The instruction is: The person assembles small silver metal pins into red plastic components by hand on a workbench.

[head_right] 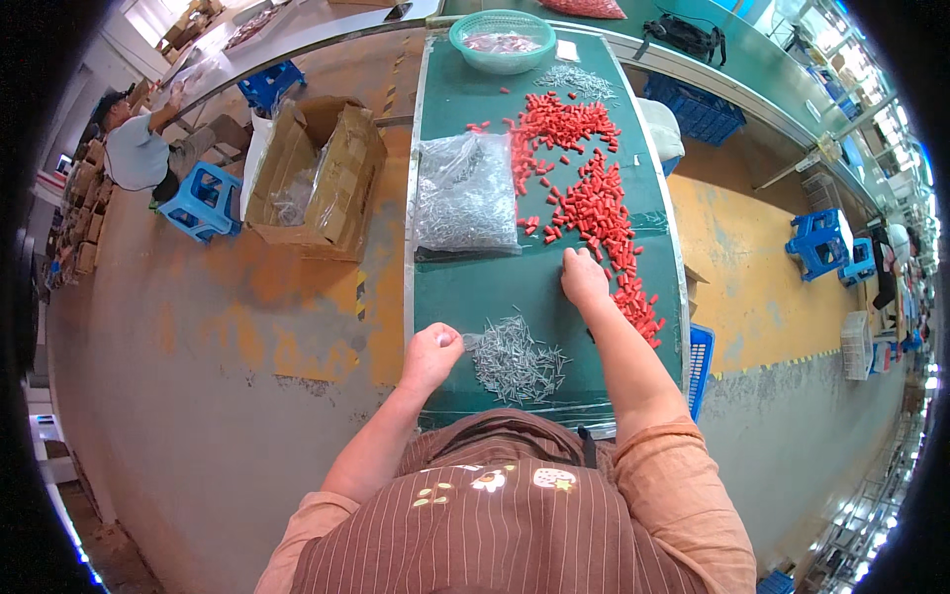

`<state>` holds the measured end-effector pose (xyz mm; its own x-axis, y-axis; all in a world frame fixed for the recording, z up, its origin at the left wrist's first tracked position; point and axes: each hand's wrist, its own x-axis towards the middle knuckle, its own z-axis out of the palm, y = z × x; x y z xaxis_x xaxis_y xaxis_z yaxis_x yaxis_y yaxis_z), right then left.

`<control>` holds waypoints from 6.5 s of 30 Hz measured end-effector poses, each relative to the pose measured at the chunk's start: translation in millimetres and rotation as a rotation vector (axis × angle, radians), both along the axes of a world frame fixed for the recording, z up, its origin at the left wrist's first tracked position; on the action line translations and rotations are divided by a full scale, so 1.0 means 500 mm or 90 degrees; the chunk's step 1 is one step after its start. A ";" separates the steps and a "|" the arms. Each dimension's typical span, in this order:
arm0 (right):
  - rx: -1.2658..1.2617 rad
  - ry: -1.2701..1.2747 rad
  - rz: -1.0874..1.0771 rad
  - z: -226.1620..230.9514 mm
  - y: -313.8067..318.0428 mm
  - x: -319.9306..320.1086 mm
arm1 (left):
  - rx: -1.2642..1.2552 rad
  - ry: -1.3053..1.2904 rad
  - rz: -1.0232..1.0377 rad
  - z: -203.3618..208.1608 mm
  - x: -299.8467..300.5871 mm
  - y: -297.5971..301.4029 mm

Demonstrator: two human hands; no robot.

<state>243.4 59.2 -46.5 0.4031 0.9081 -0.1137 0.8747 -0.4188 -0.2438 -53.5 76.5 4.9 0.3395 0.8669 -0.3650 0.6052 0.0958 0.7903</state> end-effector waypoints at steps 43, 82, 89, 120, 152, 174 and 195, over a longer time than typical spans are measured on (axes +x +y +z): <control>0.242 0.284 0.170 0.246 -0.216 -0.245 | 0.021 -0.022 -0.157 0.043 0.083 -0.086; 0.262 0.586 -0.069 0.208 -0.259 -0.211 | -0.225 -0.348 -0.146 0.067 0.064 -0.089; 0.331 0.676 -0.008 0.327 -0.249 -0.185 | -0.006 -0.479 -0.156 0.167 0.046 -0.083; 0.176 0.589 0.000 0.315 -0.262 -0.219 | -0.184 -0.487 -0.177 0.121 0.058 -0.102; 0.236 0.938 -0.262 0.264 -0.328 -0.148 | -0.606 -0.445 -0.212 0.080 0.075 -0.109; 0.418 0.157 -0.501 0.234 -0.715 0.000 | -0.670 -0.491 -0.195 0.043 0.119 -0.132; 0.357 0.642 -0.156 0.208 -0.334 -0.227 | -0.444 -0.401 -0.217 0.056 0.078 -0.144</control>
<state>130.0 -107.7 57.6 0.5302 0.8431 -0.0899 0.0922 -0.1627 -0.9824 -14.3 4.3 32.8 0.8368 0.3476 -0.4230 0.1769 0.5595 0.8097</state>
